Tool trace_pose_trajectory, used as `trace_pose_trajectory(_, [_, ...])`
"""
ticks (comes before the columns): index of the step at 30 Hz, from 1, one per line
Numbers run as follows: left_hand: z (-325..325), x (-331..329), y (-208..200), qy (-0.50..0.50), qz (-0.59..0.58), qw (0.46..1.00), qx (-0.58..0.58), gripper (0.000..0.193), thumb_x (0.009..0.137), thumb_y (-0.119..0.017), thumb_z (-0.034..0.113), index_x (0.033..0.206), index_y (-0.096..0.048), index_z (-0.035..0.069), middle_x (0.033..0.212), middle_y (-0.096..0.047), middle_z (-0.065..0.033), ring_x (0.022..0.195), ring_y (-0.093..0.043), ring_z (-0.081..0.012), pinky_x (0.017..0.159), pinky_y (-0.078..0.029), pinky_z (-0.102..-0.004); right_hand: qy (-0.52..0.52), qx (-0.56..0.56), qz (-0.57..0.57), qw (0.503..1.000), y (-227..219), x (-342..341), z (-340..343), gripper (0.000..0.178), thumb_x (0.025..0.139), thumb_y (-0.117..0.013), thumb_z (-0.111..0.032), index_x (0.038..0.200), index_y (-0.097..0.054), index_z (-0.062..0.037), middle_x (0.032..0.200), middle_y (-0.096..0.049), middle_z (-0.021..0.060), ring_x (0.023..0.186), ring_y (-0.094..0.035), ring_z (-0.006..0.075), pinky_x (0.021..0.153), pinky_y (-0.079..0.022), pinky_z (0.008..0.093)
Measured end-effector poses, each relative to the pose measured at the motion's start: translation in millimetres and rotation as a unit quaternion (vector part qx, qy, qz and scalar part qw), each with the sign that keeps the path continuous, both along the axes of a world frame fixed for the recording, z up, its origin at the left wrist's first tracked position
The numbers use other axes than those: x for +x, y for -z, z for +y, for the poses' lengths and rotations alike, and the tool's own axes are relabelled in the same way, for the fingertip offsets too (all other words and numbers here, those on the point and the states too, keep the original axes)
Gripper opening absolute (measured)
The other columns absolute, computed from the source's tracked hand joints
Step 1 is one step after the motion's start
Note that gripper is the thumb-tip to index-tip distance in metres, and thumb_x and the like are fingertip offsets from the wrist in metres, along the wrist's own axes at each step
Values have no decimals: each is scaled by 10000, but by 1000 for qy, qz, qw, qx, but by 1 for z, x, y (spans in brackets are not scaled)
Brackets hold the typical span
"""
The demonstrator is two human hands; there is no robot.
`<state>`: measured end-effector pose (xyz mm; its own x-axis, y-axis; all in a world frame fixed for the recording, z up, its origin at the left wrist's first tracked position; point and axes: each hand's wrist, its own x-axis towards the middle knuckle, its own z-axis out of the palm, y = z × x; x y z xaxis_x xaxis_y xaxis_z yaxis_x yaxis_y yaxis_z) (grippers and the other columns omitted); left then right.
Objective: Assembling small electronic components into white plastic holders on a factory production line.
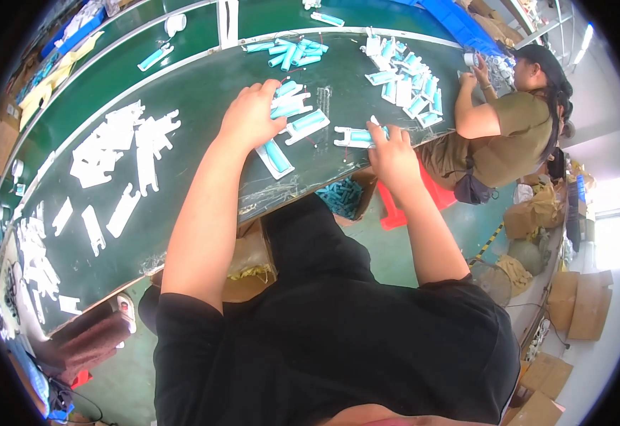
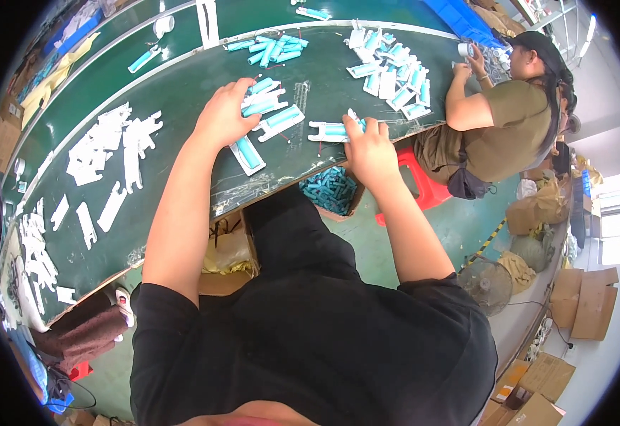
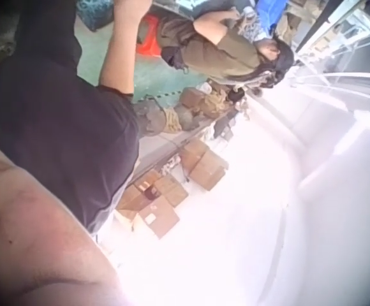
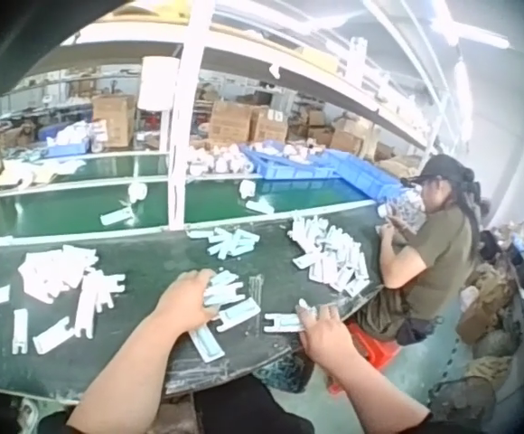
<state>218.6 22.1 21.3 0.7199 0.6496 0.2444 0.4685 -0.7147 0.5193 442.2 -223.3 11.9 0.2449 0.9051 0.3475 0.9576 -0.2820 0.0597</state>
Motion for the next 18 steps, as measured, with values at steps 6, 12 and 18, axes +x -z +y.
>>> trace_pose_trajectory(6, [1, -2, 1, 4, 8, 1000, -10, 660, 816, -847, 219, 1423, -612, 115, 1273, -698, -143, 1253, -646, -345, 1057, -549, -474, 35, -11, 72, 997, -14, -13, -16, 477, 955, -676, -87, 1426, -607, -118, 1206, -665, 249, 1094, -670, 472, 934, -580, 511])
trace_pose_trajectory(12, [0, 1, -1, 4, 9, 1000, -5, 669, 800, -829, 195, 1426, -606, 115, 1283, -689, -149, 1257, -638, -352, 1067, -542, -476, 111, 125, 569, 806, -45, 28, -15, 374, 1089, -650, -162, 1448, -592, -76, 1038, -754, 126, 817, -728, 198, 609, -589, 385])
trace_pose_trajectory(18, [-7, 5, 2, -13, -11, 1000, 6, 690, 765, -812, 152, 1410, -578, 91, 1250, -675, -199, 1207, -639, -400, 1041, -537, -494, -30, 207, 742, 637, -79, 197, 31, 345, 1118, -600, -288, 1409, -592, -102, 1093, -716, 66, 801, -677, 171, 503, -499, 339])
